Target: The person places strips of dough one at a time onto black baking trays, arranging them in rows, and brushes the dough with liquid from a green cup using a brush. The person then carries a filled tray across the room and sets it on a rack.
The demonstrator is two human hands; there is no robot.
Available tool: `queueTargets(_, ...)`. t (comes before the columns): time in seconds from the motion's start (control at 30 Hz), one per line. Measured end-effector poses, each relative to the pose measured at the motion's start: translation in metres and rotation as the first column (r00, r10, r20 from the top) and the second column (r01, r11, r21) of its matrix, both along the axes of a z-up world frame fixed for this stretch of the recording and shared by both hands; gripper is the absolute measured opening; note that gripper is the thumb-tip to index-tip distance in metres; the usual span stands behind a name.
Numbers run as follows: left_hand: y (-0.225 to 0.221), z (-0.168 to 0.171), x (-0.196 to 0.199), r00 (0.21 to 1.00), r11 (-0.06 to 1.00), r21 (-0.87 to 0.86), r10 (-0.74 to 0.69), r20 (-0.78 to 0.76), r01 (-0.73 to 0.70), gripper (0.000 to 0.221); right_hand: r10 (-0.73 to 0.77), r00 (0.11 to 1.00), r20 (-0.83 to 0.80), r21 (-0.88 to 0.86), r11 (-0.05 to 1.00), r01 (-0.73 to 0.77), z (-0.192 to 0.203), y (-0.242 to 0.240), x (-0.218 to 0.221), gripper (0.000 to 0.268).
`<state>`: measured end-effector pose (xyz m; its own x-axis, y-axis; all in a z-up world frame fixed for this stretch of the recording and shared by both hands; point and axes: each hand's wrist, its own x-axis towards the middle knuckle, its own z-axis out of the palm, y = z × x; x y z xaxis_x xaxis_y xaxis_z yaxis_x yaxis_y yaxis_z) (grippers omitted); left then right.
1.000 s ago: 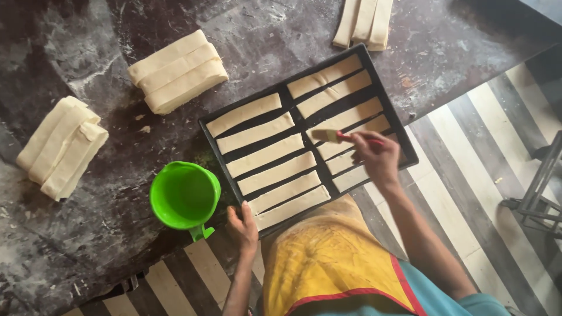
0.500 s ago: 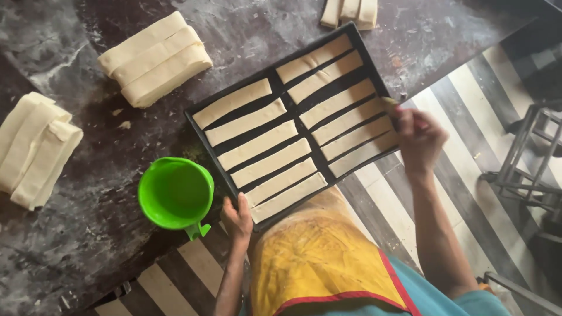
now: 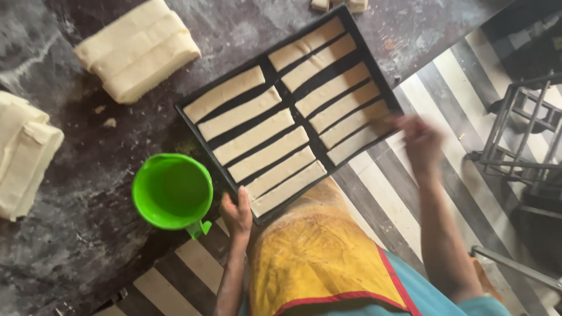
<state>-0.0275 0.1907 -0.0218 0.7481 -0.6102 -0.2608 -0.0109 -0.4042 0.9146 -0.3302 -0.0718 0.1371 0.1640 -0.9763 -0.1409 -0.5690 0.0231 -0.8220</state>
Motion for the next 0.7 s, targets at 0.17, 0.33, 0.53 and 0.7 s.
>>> queueTargets(0.17, -0.002, 0.004, 0.002, 0.999, 0.999, 0.037, -0.007, -0.041, 0.008, 0.033, 0.089, 0.982, -0.167, 0.016, 0.996, -0.088, 0.025, 0.002, 0.009, 0.015)
queueTargets(0.33, -0.001, 0.008, 0.002, 0.998, 1.000, -0.016, -0.012, -0.056, 0.011, 0.031, 0.133, 0.962, -0.237, -0.015, 0.990, -0.141, 0.019, -0.019, -0.013, 0.015)
queueTargets(0.53, -0.001, 0.009, 0.003, 0.997, 1.000, -0.006, -0.008, -0.082, 0.008, 0.030, 0.062, 0.995, -0.073, 0.004, 0.998, -0.062, -0.004, -0.031, -0.010, 0.013)
queueTargets(0.7, -0.002, 0.008, 0.005, 0.993, 0.998, -0.055, -0.011, -0.119, 0.005, 0.031, 0.049, 0.973, -0.226, -0.231, 0.968, -0.103, 0.019, -0.041, -0.010, 0.014)
